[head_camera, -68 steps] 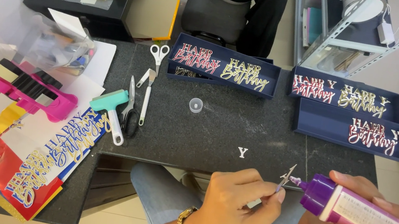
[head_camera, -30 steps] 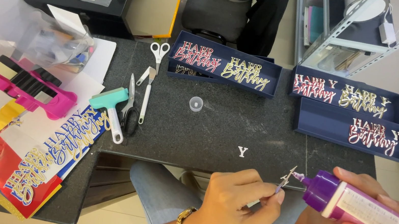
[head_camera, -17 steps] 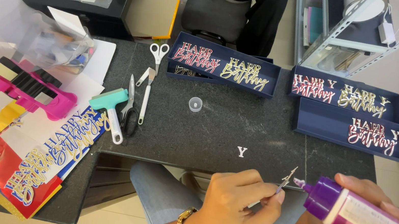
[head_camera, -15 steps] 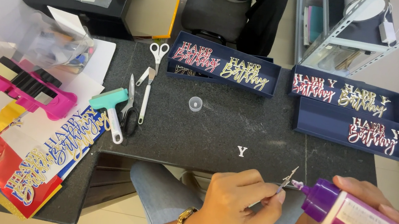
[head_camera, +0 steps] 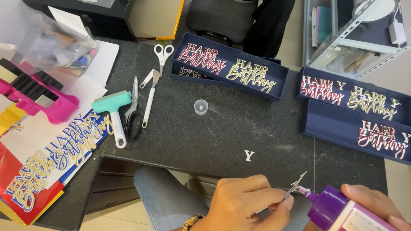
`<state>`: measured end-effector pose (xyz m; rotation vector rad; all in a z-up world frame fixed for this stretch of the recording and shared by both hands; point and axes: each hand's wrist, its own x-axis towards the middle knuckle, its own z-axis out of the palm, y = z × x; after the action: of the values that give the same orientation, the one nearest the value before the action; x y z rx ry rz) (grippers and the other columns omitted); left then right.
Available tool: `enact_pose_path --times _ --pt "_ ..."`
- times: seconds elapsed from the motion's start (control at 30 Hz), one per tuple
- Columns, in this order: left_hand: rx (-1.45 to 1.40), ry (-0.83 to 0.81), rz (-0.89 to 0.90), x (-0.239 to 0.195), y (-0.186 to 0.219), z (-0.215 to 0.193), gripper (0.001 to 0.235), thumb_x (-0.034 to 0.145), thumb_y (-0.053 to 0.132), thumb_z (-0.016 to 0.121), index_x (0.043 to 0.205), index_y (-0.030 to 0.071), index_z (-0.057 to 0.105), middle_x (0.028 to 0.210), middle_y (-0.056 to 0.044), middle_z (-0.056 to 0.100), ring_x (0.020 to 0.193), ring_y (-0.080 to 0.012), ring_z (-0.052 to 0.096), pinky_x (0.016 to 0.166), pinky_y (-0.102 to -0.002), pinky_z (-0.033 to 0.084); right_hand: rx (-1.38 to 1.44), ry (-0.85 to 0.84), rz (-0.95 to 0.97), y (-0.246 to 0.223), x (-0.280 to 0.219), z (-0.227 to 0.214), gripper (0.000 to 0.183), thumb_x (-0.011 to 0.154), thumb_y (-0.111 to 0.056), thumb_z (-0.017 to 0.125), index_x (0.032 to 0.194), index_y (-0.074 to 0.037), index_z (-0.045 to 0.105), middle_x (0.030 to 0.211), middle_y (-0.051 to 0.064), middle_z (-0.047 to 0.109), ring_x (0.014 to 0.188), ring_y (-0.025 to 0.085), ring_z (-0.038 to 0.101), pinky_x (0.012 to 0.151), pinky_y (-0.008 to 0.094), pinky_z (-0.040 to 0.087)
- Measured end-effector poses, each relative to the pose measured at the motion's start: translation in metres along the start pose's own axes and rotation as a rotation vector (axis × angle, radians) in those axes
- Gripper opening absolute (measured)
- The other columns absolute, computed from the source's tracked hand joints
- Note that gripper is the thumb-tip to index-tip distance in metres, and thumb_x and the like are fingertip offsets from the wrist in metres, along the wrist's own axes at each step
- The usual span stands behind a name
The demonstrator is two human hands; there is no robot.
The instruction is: Assembling decorative 'Happy Birthday' signs by applying glue to individual letters and placing them onto a base.
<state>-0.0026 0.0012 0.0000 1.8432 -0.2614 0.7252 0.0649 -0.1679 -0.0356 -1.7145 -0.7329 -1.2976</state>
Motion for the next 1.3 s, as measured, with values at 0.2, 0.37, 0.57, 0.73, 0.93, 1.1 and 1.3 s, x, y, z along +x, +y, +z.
enact_pose_path --times 0.2,0.37,0.57,0.73,0.93,1.1,1.3 --pt "0.001 0.020 -0.007 -0.001 0.001 0.001 0.012 0.090 0.005 0.071 0.080 0.011 0.069 0.064 0.005 0.049 0.051 -0.0093 0.040 0.044 -0.022 0.033 -0.098 -0.028 0.019 -0.004 -0.006 -0.006 0.036 0.114 -0.044 0.038 0.121 -0.009 0.030 0.109 0.010 0.065 0.083 0.022 0.059 0.083 0.031 0.040" --pt "-0.011 0.013 -0.009 -0.001 0.002 -0.001 0.012 0.090 0.004 0.071 0.080 0.011 0.068 0.065 0.004 0.050 0.051 -0.0102 0.043 0.046 -0.023 0.037 0.056 -0.078 0.155 -0.001 -0.019 -0.016 0.043 0.109 -0.053 0.043 0.131 -0.019 0.031 0.121 0.009 0.063 0.093 0.019 0.062 0.089 0.028 0.044" --pt "-0.029 0.036 -0.008 -0.001 0.000 -0.002 0.014 0.091 0.003 0.070 0.079 0.010 0.067 0.065 0.004 0.051 0.053 -0.0088 0.042 0.047 -0.021 0.034 -0.150 0.102 -0.131 -0.013 0.013 0.012 0.041 0.117 -0.035 0.037 0.115 0.006 0.033 0.097 0.028 0.058 0.071 0.036 0.066 0.063 0.041 0.045" --pt "-0.064 0.047 -0.012 0.000 0.000 -0.003 0.016 0.091 0.003 0.070 0.078 0.009 0.066 0.066 0.002 0.052 0.053 -0.0092 0.042 0.048 -0.021 0.036 -0.095 0.029 -0.063 -0.013 0.006 -0.001 0.040 0.114 -0.037 0.041 0.120 0.002 0.032 0.108 0.025 0.057 0.080 0.034 0.066 0.069 0.039 0.047" --pt "-0.058 0.042 -0.011 0.001 0.002 -0.003 0.012 0.090 0.003 0.071 0.079 0.009 0.068 0.065 0.002 0.054 0.051 -0.0094 0.045 0.047 -0.021 0.037 0.147 -0.215 0.186 0.011 -0.032 -0.044 0.049 0.106 -0.047 0.047 0.145 -0.022 0.031 0.137 0.007 0.057 0.110 0.015 0.060 0.092 0.024 0.047" --pt "-0.060 0.039 -0.010 0.002 0.004 -0.006 0.013 0.090 0.002 0.071 0.080 0.009 0.067 0.065 0.002 0.053 0.052 -0.0097 0.045 0.048 -0.022 0.038 0.188 -0.223 0.188 0.008 -0.030 -0.034 0.048 0.107 -0.050 0.045 0.145 -0.024 0.034 0.138 0.007 0.059 0.111 0.014 0.062 0.093 0.024 0.045" --pt "-0.078 0.042 -0.007 0.001 0.001 -0.005 0.011 0.091 0.002 0.070 0.082 0.008 0.069 0.065 0.001 0.054 0.053 -0.0101 0.045 0.048 -0.022 0.038 0.027 -0.167 0.088 0.002 -0.022 -0.031 0.041 0.110 -0.045 0.044 0.137 -0.016 0.033 0.128 0.008 0.061 0.099 0.015 0.061 0.085 0.026 0.042"
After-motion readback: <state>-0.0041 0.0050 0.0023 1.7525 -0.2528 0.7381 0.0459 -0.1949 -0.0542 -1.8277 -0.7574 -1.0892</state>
